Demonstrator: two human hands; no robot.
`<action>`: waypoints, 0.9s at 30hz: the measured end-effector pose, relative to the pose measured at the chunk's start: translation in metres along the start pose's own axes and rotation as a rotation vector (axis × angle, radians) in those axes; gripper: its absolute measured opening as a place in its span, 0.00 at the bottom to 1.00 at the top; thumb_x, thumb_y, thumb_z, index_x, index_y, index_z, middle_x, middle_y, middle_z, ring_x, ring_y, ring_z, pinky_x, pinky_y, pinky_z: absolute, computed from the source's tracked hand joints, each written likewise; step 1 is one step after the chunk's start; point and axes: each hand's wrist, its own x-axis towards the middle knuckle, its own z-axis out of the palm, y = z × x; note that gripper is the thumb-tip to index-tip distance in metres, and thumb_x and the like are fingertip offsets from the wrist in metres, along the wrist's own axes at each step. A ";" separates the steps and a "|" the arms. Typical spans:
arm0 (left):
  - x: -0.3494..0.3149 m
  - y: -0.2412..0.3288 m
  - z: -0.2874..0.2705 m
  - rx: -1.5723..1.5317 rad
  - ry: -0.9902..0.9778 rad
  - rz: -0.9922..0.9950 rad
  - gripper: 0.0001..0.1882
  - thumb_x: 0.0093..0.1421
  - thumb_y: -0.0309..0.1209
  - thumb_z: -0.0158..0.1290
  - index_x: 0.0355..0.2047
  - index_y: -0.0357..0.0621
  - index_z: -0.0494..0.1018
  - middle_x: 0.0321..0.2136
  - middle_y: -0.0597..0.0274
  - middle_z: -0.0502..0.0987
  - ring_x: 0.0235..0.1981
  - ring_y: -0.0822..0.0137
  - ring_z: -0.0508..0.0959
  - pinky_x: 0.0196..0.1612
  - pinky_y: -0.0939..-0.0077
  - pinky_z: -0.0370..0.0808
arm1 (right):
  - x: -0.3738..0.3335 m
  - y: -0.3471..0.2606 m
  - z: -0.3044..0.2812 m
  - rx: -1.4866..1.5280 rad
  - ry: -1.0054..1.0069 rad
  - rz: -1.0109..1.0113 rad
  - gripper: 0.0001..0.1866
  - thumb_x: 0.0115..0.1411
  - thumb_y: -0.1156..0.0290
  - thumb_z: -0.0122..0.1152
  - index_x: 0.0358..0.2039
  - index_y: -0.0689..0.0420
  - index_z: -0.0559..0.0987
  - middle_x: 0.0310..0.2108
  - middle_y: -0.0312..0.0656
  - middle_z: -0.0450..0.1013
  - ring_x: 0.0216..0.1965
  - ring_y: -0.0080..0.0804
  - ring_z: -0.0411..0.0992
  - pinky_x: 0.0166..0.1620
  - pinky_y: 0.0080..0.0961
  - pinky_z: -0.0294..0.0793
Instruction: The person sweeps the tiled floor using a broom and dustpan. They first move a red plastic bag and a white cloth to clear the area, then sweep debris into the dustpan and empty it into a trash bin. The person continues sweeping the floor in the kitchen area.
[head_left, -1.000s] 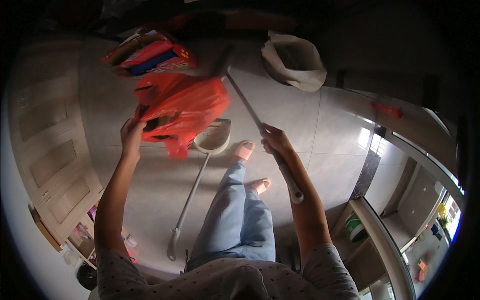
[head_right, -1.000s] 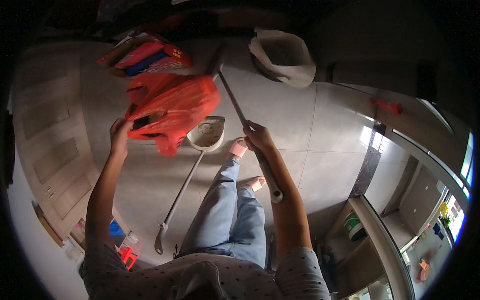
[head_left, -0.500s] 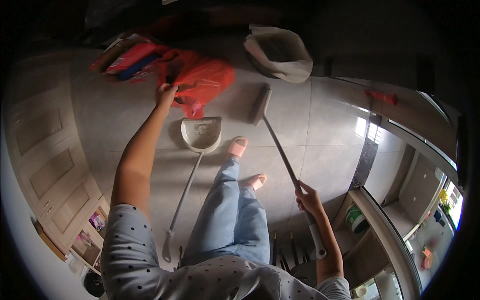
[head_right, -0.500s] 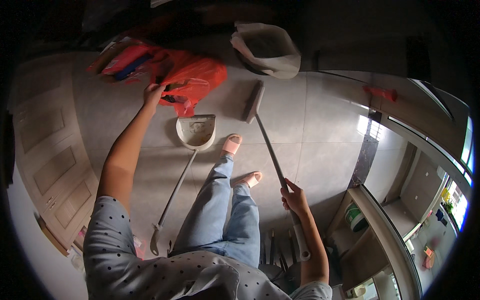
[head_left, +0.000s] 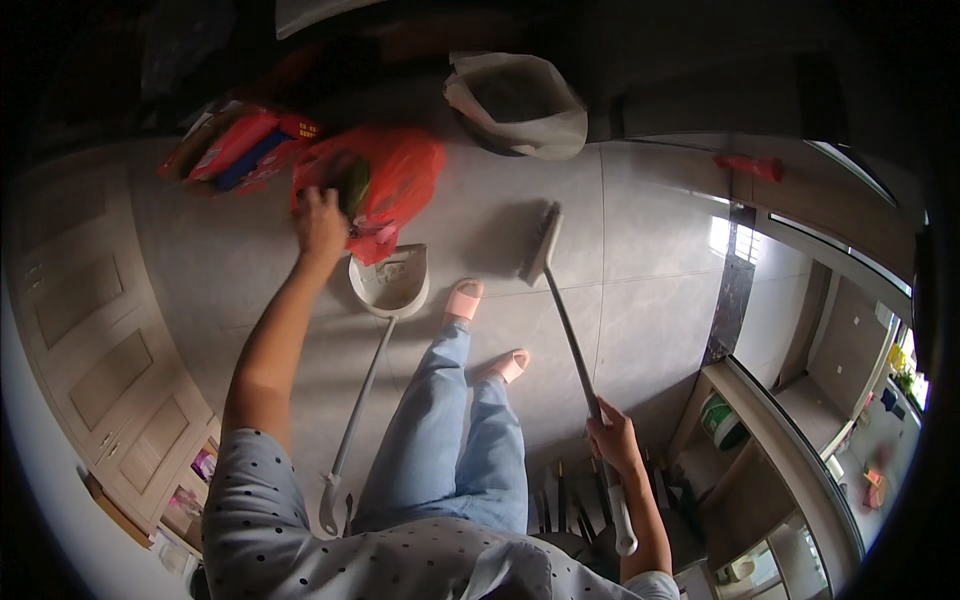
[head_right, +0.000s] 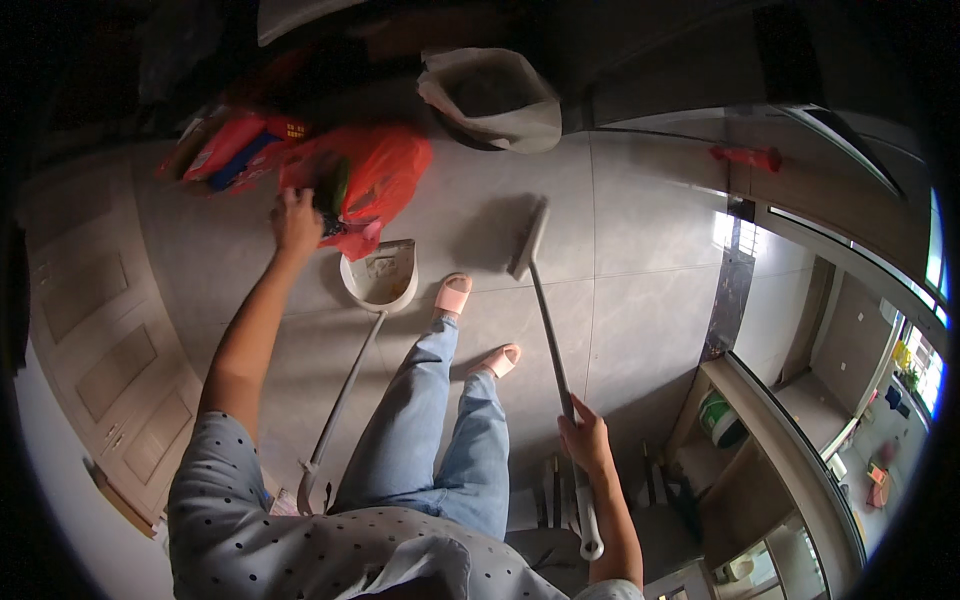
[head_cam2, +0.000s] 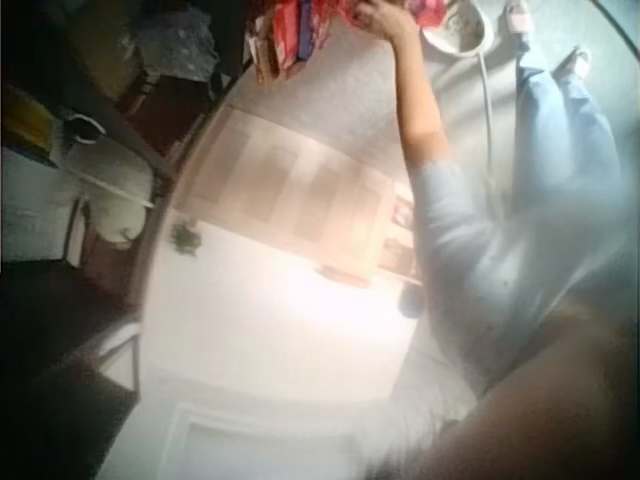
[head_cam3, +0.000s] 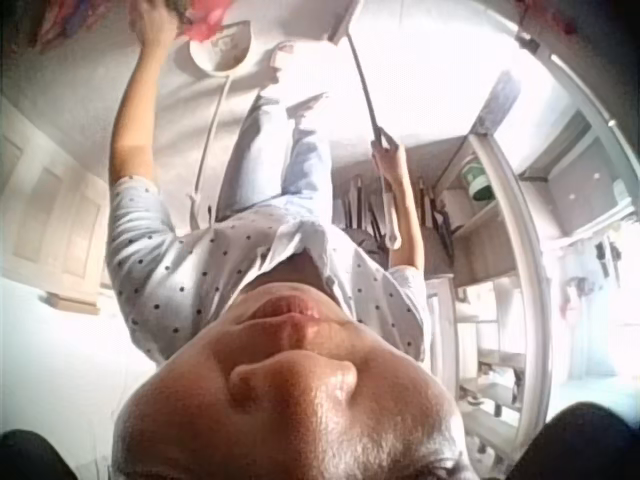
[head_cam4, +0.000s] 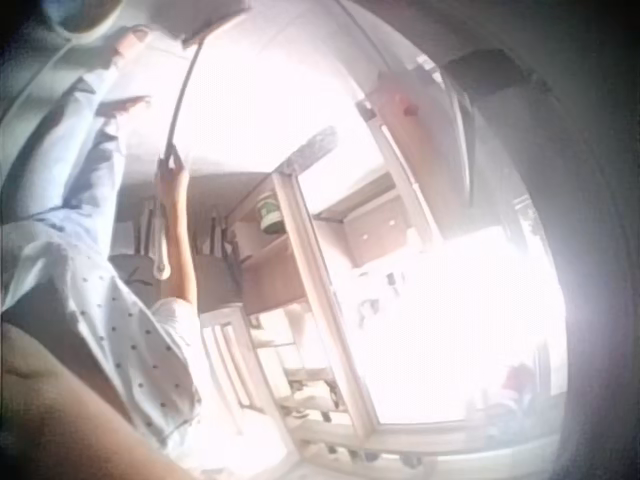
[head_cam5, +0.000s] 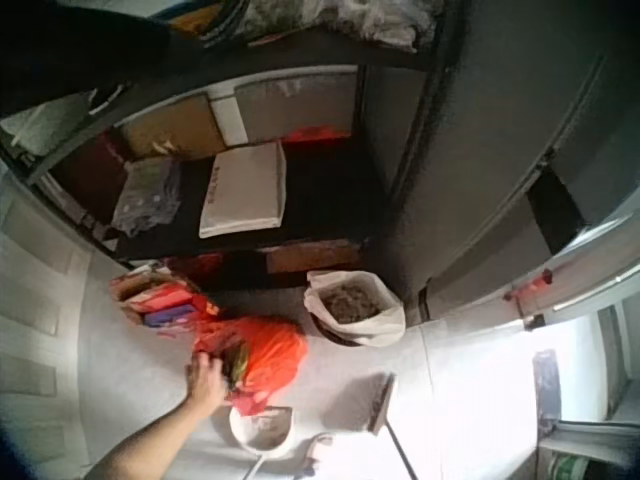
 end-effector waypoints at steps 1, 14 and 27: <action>0.004 0.014 0.006 -0.293 0.087 0.029 0.08 0.45 0.27 0.49 0.28 0.41 0.68 0.26 0.51 0.69 0.30 0.52 0.70 0.35 0.62 0.69 | -0.006 0.005 0.000 0.048 -0.011 -0.009 0.25 0.53 0.74 0.50 0.53 0.59 0.60 0.11 0.32 0.62 0.08 0.16 0.58 0.12 0.16 0.57; 0.107 0.233 0.185 -1.847 -0.628 -1.135 0.31 0.55 0.38 0.47 0.53 0.39 0.47 0.40 0.52 0.63 0.33 0.62 0.70 0.39 0.68 0.73 | -0.054 0.010 0.003 0.193 0.042 0.166 0.23 0.52 0.76 0.53 0.49 0.61 0.63 0.12 0.31 0.62 0.11 0.15 0.59 0.13 0.15 0.57; 0.019 0.204 0.156 -1.884 -0.453 -1.070 0.27 0.52 0.29 0.47 0.53 0.48 0.54 0.51 0.60 0.57 0.47 0.60 0.63 0.38 0.63 0.74 | -0.041 0.004 -0.007 -0.046 0.067 0.140 0.26 0.49 0.77 0.56 0.51 0.61 0.63 0.15 0.32 0.65 0.16 0.14 0.63 0.17 0.15 0.61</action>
